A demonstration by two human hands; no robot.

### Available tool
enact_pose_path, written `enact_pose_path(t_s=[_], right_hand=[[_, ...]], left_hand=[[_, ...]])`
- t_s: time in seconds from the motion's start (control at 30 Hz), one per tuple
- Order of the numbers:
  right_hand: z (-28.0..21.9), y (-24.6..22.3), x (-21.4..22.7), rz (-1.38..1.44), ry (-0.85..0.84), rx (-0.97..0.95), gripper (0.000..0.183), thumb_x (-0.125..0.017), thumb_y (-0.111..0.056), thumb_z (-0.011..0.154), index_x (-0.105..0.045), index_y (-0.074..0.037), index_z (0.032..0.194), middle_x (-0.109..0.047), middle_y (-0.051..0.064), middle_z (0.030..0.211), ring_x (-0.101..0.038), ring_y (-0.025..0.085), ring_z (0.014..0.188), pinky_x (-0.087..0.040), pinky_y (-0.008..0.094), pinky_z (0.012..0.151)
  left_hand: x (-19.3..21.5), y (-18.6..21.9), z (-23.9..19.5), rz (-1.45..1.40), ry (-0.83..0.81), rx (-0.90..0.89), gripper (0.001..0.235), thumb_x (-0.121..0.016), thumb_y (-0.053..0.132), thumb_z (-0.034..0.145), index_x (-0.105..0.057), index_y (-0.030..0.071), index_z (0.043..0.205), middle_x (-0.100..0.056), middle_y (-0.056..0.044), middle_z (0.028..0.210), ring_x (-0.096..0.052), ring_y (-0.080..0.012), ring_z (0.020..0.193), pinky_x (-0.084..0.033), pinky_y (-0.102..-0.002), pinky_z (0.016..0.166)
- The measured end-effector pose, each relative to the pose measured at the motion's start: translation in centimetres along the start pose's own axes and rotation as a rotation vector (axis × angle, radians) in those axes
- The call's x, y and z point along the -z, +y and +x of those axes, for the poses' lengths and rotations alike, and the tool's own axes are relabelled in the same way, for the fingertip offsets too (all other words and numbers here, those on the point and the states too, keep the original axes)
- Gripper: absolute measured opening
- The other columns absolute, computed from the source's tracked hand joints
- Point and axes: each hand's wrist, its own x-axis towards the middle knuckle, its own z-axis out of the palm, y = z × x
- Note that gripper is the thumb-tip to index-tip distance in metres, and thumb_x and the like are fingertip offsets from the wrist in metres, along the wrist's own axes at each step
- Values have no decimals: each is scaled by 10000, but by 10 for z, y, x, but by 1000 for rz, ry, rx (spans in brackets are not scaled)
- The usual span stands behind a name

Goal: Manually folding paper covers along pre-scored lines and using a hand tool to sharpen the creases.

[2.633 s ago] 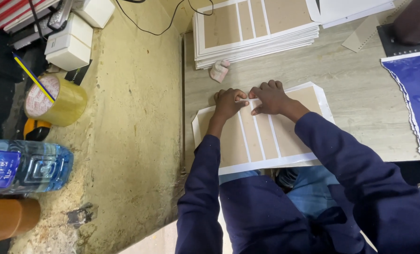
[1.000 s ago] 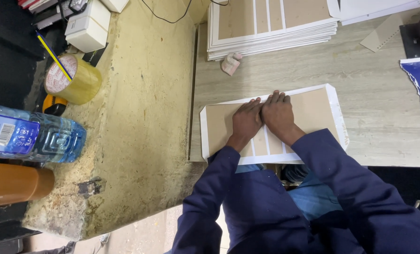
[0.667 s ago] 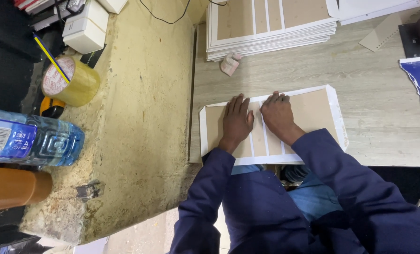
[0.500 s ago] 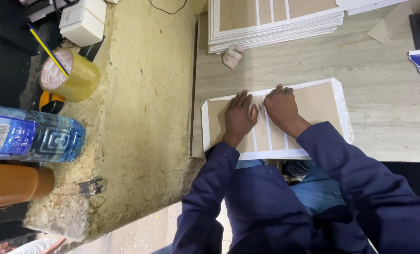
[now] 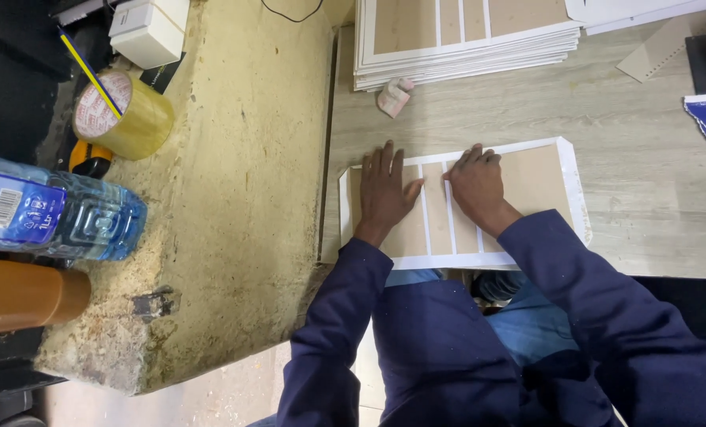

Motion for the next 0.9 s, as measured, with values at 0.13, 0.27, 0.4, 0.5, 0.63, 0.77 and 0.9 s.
enact_pose_path(t_s=[0.13,0.27,0.4,0.5,0.63,0.77,0.9], right_hand=[[0,0,-13,-8,8,1,592,-471,-444,1180,-721,52,1383,-750,311,1299,-748,435,1197,-589,547,1000],[-3,18,-8,42,132,80,574,-504,-459,1147,-777,41,1218,-795,246,1017,-805,375,951,-607,500,883],[0,41,-5,245,13,80,569,-556,-531,1095,-681,-120,1469,-738,178,1362,-656,365,1360,-435,548,1155],[-13,39,10,234,-124,-99,971,-296,-767,1098,-494,20,1631,-469,350,1655,-390,514,1552,-255,606,1263],[-20,20,-6,188,-9,-147,980,-257,-711,1153,-568,128,1553,-572,437,1519,-533,567,1449,-272,648,1238],[-16,19,-12,86,29,-115,854,-274,-615,1195,-690,96,1423,-689,390,1364,-689,506,1276,-435,608,1117],[-10,49,-43,109,72,7,726,-309,-550,1189,-777,1,1261,-796,251,1093,-807,378,993,-563,496,917]], left_hand=[[-16,-7,-15,-72,-3,40,604,-740,443,1009,-659,-35,1369,-647,-287,1374,-636,-462,1335,-476,-581,1207],[-24,-6,-16,43,79,77,489,-809,421,917,-793,18,1194,-774,-211,1227,-755,-384,1186,-614,-465,1044],[-38,-10,-19,61,176,52,311,-841,349,880,-860,88,1048,-831,-154,1097,-809,-304,1066,-645,-361,964],[-39,-10,-24,57,216,46,214,-816,292,888,-872,129,1015,-842,-118,1053,-819,-266,1023,-655,-340,924],[-27,-12,-24,18,200,23,161,-765,183,932,-870,103,1024,-840,-141,1056,-821,-272,1020,-655,-339,928],[-29,-39,-24,-41,-69,-61,214,-724,199,996,-818,96,1158,-798,-143,1125,-789,-294,1094,-591,-415,1058],[4,-35,-14,5,7,-162,530,-791,204,899,-651,45,1385,-628,-195,1298,-646,-371,1221,-444,-573,1198]])
